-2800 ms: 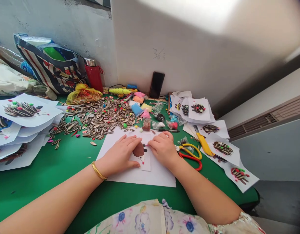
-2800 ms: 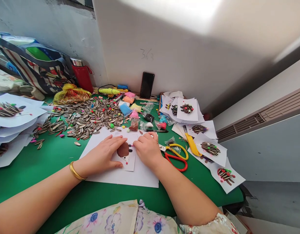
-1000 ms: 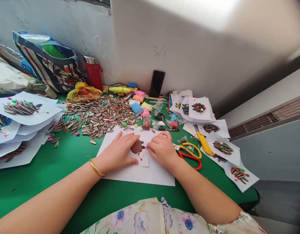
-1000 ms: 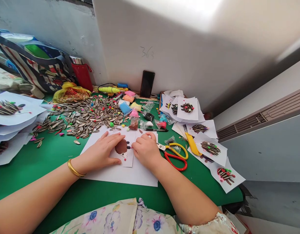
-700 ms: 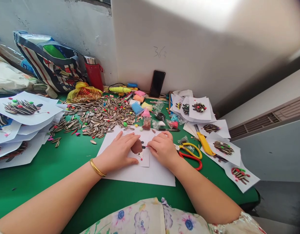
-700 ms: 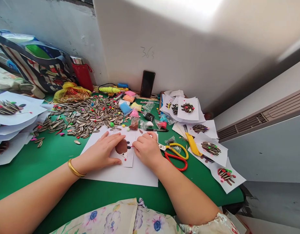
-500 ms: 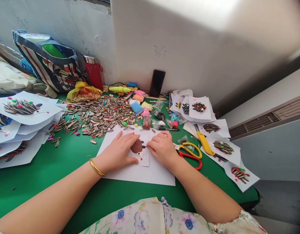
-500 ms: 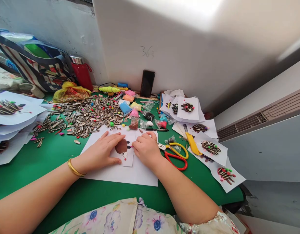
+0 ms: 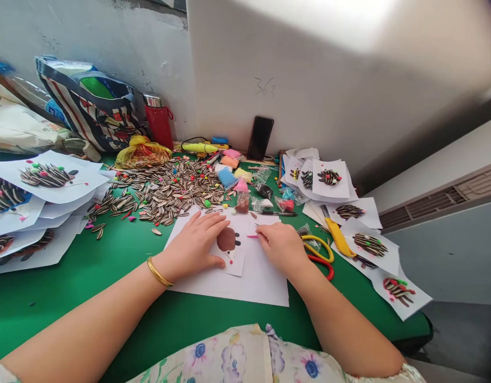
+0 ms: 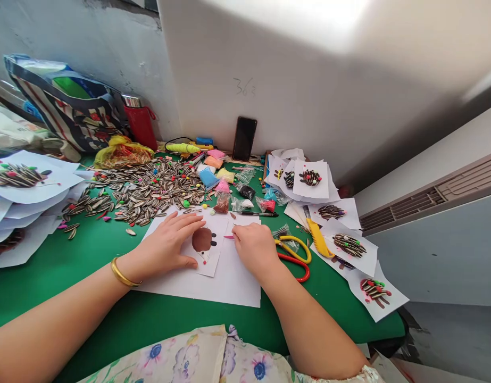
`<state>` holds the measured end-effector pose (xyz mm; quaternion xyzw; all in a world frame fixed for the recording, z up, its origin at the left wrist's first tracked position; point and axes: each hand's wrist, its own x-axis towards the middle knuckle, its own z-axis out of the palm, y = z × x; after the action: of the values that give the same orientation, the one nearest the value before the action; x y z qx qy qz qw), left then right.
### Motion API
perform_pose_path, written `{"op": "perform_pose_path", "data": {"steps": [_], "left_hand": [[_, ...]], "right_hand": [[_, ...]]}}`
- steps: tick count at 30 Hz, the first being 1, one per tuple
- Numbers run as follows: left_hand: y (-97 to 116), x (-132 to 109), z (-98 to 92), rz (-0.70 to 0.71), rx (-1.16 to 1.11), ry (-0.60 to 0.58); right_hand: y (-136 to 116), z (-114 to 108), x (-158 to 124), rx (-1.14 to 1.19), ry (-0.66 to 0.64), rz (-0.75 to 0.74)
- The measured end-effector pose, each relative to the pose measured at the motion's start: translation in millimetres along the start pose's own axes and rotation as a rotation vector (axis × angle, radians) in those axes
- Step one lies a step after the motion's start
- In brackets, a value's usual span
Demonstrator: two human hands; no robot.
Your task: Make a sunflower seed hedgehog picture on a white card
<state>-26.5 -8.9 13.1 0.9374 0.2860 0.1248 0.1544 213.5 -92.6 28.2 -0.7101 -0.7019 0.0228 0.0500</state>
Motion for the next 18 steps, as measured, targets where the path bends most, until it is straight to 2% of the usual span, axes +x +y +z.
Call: {"op": "perform_pose_path", "data": {"steps": [4, 7, 10, 12, 16, 18], "left_hand": [[-4.6, -0.1, -4.9, -0.012, 0.010, 0.007], [-12.0, -0.6, -6.1, -0.012, -0.019, -0.029], [-20.2, -0.8, -7.3, 0.012, -0.063, -0.074], [-24.2, -0.6, -9.0, 0.029, -0.097, -0.096], [-26.6, 0.6, -13.5, 0.060, -0.142, -0.131], [-26.3, 0.8, -14.7, 0.067, -0.150, -0.141]], "right_hand": [[1.1, -6.8, -3.7, 0.077, -0.082, 0.000], [9.4, -8.5, -5.8, 0.195, -0.087, -0.094], [17.3, -7.6, -5.5, 0.236, -0.050, -0.210], [19.1, -5.7, -4.2, 0.254, -0.001, -0.236], [12.8, 2.6, -0.8, 0.375, 0.108, -0.291], [7.1, 8.8, 0.7, 0.391, 0.119, -0.357]]}}
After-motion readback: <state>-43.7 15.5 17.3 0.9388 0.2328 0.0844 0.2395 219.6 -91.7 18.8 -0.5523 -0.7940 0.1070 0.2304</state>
